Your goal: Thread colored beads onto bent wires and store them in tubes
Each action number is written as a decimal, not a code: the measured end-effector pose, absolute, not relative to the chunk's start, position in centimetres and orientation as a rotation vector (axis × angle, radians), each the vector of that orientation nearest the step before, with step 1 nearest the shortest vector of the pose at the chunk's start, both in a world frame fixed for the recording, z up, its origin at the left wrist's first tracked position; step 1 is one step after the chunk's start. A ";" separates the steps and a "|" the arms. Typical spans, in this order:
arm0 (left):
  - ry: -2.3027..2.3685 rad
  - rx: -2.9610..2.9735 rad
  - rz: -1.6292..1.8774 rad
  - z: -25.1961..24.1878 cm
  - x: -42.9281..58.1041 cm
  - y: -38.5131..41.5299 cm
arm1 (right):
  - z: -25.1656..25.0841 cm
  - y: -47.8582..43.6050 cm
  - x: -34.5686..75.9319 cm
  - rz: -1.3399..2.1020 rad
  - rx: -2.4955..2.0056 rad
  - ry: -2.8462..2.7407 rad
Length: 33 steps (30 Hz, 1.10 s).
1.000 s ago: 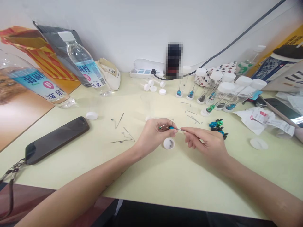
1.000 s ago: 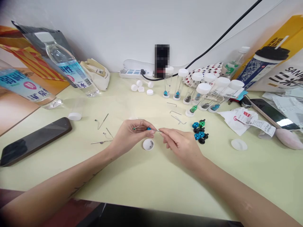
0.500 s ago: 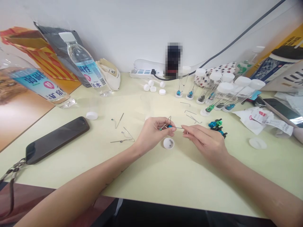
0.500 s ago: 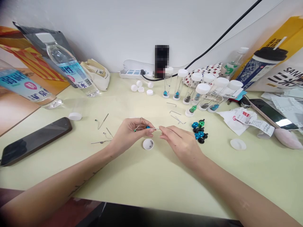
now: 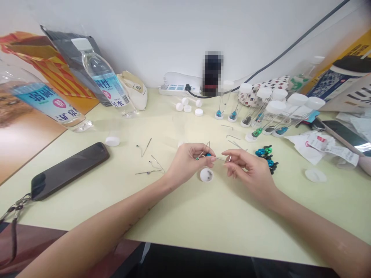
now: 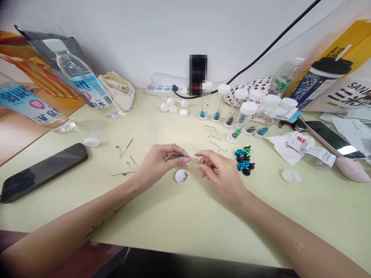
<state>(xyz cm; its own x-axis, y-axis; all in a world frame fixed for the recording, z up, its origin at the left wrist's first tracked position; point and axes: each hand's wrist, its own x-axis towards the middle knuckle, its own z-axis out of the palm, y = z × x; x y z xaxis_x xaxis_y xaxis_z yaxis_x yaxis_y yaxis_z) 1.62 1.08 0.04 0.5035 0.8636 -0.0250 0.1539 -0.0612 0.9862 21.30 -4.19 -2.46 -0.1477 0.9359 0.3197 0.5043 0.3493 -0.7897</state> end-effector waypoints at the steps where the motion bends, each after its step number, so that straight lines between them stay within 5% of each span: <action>1: 0.913 1.511 0.744 0.0 1.6 1.2 | -2.5 -4.1 21.3 0.517 -1.262 -1.845; 5: 0.903 1.413 0.752 -0.2 1.5 1.2 | -2.6 -3.9 21.6 0.112 -1.168 -1.972; 10: 0.886 1.422 0.729 -0.5 1.6 1.0 | -2.4 -4.0 21.8 0.134 -1.139 -1.978; 23: 0.923 1.583 0.725 -0.6 1.7 0.9 | -2.1 -4.5 20.6 1.222 -1.242 -1.443; 33: 0.927 1.449 0.738 -0.3 1.4 1.5 | -2.2 -4.0 21.3 0.370 -1.146 -1.898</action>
